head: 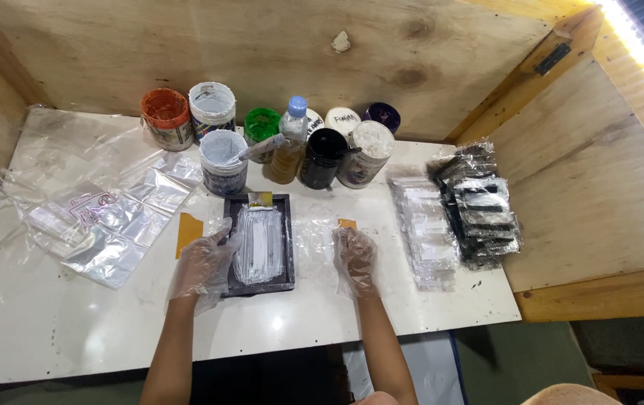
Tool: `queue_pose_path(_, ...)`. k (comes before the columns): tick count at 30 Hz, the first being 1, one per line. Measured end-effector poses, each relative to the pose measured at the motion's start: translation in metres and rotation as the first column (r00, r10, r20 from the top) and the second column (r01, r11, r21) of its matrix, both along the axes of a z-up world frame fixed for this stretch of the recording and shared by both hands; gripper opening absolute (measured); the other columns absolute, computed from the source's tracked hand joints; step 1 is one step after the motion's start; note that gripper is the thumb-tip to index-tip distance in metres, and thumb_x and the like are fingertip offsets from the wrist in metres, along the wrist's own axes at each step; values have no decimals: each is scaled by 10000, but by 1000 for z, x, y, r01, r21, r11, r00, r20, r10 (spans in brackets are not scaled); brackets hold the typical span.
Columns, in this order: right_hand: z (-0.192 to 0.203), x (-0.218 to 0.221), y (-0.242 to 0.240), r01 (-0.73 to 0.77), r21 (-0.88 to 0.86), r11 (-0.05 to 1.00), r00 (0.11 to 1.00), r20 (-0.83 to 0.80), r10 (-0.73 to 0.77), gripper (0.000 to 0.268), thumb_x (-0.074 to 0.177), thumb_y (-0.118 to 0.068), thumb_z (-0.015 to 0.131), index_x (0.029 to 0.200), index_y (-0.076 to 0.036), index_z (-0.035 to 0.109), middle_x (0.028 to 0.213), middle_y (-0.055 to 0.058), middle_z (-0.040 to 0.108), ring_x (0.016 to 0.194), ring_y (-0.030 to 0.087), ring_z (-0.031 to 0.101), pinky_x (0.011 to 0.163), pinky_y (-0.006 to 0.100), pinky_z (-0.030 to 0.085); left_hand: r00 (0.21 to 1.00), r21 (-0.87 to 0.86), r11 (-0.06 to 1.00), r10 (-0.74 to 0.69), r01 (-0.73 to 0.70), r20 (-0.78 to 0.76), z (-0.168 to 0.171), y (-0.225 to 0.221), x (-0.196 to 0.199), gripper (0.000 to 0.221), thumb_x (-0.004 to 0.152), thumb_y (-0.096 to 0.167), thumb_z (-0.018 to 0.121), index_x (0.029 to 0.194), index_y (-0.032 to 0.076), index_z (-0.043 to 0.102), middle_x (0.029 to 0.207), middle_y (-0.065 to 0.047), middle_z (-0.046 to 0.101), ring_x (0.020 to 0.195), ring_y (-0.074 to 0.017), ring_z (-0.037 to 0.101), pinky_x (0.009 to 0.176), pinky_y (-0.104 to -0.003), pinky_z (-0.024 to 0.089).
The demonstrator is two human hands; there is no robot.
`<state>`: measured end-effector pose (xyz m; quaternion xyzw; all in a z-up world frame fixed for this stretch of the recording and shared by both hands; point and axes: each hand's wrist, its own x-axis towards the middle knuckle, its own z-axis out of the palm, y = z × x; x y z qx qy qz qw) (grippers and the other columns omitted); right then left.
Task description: Spreading white ink onto a small screen printing frame using a scraper and cleaning the edges with a cloth.
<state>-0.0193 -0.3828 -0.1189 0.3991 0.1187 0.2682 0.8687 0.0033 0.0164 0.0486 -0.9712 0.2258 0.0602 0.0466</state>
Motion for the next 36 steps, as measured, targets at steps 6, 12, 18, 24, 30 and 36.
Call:
queue_pose_path(6,28,-2,15,-59,103,993,995,-79,67,649,916,-133,779,1493,-24,502,1468,141,571,1322,258,574,955,335,595,987,-164,976,125,-140,-104,4,-7,-5,676,898,92,519,1504,376,425,1340,-80,635,947,-231,723,830,-313,608)
queue_pose_path(12,30,1,23,-62,418,906,992,-72,101,530,950,-141,719,1431,-18,535,1396,139,590,1274,250,587,955,318,579,660,-547,377,511,-748,-551,101,-30,-33,518,847,340,655,1363,296,673,1130,-240,733,1112,-436,677,960,-490,556)
queue_pose_path(18,31,4,30,-59,733,677,989,-52,142,398,991,-148,646,1358,-11,575,1309,136,612,1217,241,602,956,298,560,839,-691,507,464,-515,-284,56,-21,-31,478,846,305,688,1313,207,727,976,-286,733,968,-491,692,823,-548,599)
queue_pose_path(24,30,1,42,-40,940,338,983,-23,182,297,1032,-155,573,1284,-5,615,1222,133,633,1159,231,617,956,279,541,644,-503,405,534,-763,-548,94,-27,-28,554,838,408,666,1390,438,622,1063,-153,754,1063,-339,706,912,-447,577)
queue_pose_path(30,33,-4,54,-1,999,-53,976,13,219,263,1072,-161,500,1210,0,655,1136,130,655,1102,221,632,956,259,521,552,-405,405,369,-820,-748,141,-24,-25,496,1027,372,483,1445,137,611,1147,-252,732,1149,-318,695,1062,-347,482)
queue_pose_path(36,31,-2,59,59,907,-418,969,50,244,319,1113,-166,427,1137,5,695,1049,126,677,1044,211,646,956,240,502,393,-385,89,97,-919,-915,23,6,16,603,1036,465,434,1523,114,491,1307,-222,624,1294,-308,551,1142,-386,374)
